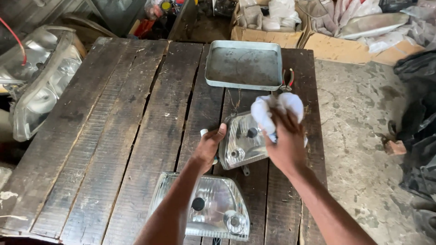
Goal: Cleaning and polishing automotive headlight assemblies using a cloth and cleaning solution on a wooden workbench.
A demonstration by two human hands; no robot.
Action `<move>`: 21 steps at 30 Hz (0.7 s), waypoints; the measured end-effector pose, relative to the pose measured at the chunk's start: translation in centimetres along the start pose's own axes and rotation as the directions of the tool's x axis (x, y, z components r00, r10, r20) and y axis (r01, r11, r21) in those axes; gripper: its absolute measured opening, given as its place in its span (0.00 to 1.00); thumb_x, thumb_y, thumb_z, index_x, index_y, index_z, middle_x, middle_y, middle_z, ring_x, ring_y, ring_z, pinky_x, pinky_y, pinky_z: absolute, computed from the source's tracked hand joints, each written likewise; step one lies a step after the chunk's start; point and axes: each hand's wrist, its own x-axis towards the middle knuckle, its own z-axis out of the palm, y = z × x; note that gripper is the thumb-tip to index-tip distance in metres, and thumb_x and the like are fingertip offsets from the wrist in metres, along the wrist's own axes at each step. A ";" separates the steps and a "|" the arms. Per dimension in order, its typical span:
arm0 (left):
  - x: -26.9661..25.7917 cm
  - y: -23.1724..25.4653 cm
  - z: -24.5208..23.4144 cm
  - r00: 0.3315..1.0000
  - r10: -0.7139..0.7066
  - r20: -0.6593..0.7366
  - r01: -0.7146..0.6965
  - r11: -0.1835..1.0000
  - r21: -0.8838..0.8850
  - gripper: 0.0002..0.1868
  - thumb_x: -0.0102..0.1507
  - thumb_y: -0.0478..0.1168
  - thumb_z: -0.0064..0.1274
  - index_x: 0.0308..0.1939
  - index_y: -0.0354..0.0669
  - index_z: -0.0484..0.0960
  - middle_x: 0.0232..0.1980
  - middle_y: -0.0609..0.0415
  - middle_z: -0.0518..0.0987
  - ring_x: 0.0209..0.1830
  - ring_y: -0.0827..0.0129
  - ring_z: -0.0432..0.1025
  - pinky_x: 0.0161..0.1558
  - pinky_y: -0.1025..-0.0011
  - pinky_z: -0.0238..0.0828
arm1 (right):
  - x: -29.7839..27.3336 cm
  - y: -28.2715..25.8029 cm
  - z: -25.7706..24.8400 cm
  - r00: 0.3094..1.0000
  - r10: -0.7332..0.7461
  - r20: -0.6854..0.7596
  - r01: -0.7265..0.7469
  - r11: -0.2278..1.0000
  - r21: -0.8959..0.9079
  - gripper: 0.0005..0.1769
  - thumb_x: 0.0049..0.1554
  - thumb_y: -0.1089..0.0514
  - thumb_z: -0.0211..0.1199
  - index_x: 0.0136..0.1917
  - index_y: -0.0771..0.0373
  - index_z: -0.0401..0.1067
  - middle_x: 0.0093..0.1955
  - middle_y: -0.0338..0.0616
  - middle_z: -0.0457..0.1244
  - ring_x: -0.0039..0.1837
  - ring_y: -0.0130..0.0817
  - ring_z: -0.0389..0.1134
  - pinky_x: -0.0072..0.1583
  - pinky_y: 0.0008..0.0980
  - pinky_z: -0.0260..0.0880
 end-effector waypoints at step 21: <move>-5.5 6.1 4.9 0.999 0.033 -0.042 -0.036 0.997 -0.070 0.26 0.65 0.56 0.57 0.51 0.34 0.87 0.43 0.48 0.82 0.51 0.68 0.70 0.57 0.60 0.68 | 2.2 6.0 5.9 0.993 -0.114 -0.002 0.113 0.988 -0.110 0.19 0.56 0.47 0.65 0.58 0.55 0.74 0.58 0.38 0.68 0.66 0.47 0.65 0.62 0.62 0.62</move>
